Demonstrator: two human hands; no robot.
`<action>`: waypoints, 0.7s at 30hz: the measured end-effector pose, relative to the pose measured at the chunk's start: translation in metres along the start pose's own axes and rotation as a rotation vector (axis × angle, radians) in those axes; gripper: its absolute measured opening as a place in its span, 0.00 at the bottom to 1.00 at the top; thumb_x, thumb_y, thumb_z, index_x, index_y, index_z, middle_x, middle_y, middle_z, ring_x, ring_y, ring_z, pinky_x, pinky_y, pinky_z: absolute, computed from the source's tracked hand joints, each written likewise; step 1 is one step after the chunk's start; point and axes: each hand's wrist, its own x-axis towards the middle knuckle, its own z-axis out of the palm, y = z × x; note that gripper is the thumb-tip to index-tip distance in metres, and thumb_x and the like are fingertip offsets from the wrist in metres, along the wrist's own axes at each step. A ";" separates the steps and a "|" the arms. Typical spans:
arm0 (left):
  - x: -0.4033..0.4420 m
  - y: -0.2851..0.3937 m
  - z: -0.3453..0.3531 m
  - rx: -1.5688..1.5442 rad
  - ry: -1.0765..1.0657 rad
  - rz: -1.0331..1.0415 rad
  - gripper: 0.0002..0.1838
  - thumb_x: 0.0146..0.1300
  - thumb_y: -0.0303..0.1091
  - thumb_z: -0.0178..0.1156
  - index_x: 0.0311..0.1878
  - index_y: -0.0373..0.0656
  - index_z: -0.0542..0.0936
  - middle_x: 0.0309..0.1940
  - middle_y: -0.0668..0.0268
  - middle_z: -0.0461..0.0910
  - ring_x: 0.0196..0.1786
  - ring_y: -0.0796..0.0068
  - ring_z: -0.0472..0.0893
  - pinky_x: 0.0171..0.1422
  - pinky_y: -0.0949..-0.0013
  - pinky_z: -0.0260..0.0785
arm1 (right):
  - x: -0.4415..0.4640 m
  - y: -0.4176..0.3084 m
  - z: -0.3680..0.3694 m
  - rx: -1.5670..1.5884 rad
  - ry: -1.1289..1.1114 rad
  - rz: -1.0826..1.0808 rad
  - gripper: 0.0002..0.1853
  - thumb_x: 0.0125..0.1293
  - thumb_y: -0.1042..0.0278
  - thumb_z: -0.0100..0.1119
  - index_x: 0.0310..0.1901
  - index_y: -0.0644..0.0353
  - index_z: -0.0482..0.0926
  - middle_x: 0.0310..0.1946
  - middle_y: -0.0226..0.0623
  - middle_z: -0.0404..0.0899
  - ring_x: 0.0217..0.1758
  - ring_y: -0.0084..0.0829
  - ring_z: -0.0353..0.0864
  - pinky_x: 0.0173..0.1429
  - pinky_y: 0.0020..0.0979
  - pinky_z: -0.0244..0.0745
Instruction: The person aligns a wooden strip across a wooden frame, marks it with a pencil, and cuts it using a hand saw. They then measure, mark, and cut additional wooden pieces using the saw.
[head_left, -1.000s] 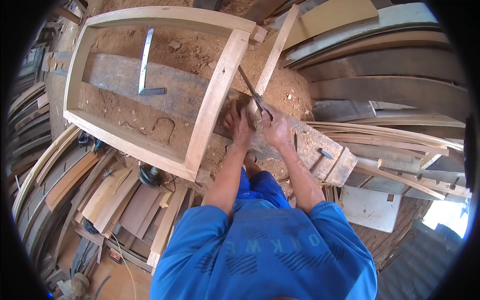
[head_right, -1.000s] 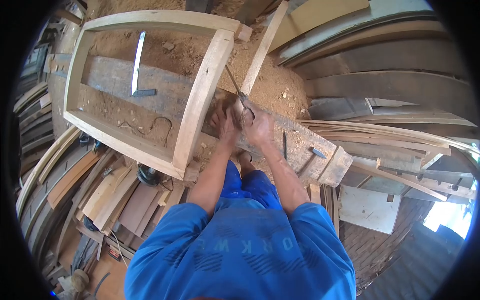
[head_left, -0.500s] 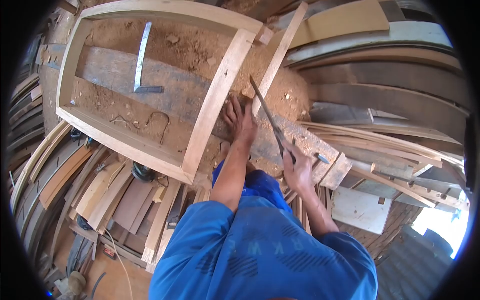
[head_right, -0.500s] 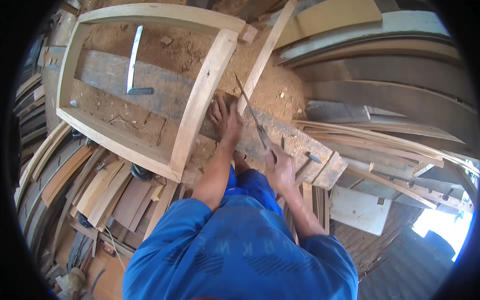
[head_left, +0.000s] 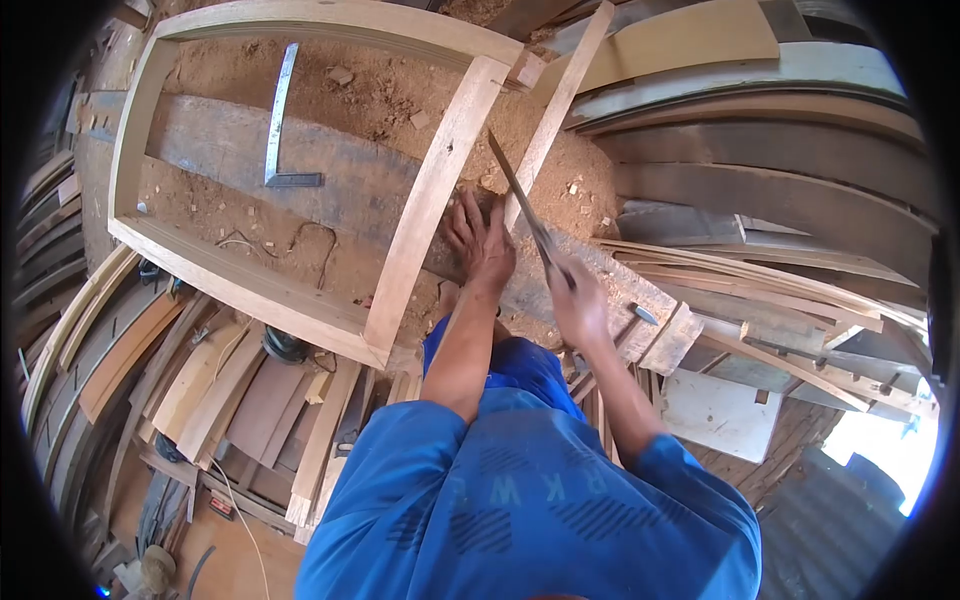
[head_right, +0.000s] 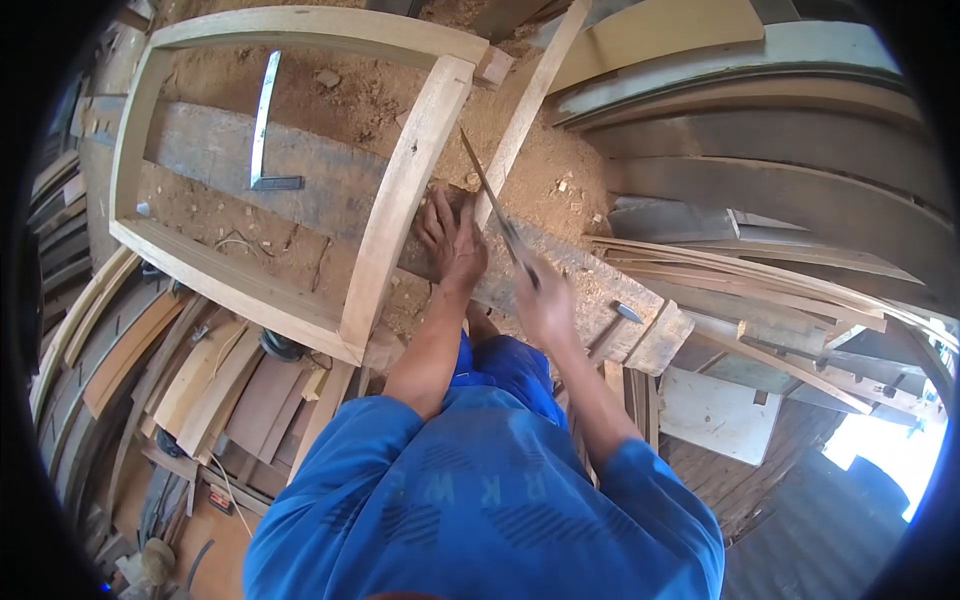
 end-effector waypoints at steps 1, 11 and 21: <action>0.001 0.003 0.001 -0.028 0.015 -0.011 0.35 0.68 0.35 0.62 0.78 0.63 0.69 0.86 0.43 0.48 0.85 0.39 0.50 0.86 0.31 0.39 | 0.034 -0.010 0.015 0.013 -0.022 0.081 0.16 0.75 0.70 0.59 0.60 0.65 0.84 0.50 0.54 0.88 0.57 0.47 0.90 0.60 0.39 0.82; 0.002 -0.004 0.009 -0.015 0.005 -0.009 0.35 0.67 0.35 0.62 0.78 0.62 0.69 0.86 0.42 0.47 0.86 0.39 0.49 0.86 0.30 0.38 | -0.059 0.022 -0.020 -0.018 0.099 -0.168 0.15 0.75 0.70 0.58 0.58 0.61 0.86 0.44 0.60 0.87 0.46 0.56 0.90 0.50 0.45 0.84; 0.000 -0.003 0.016 0.012 -0.007 0.000 0.35 0.64 0.34 0.64 0.76 0.60 0.71 0.87 0.42 0.44 0.86 0.38 0.48 0.86 0.29 0.37 | -0.047 0.009 -0.021 -0.007 -0.005 -0.008 0.16 0.76 0.69 0.59 0.60 0.63 0.85 0.46 0.58 0.88 0.48 0.46 0.91 0.54 0.44 0.82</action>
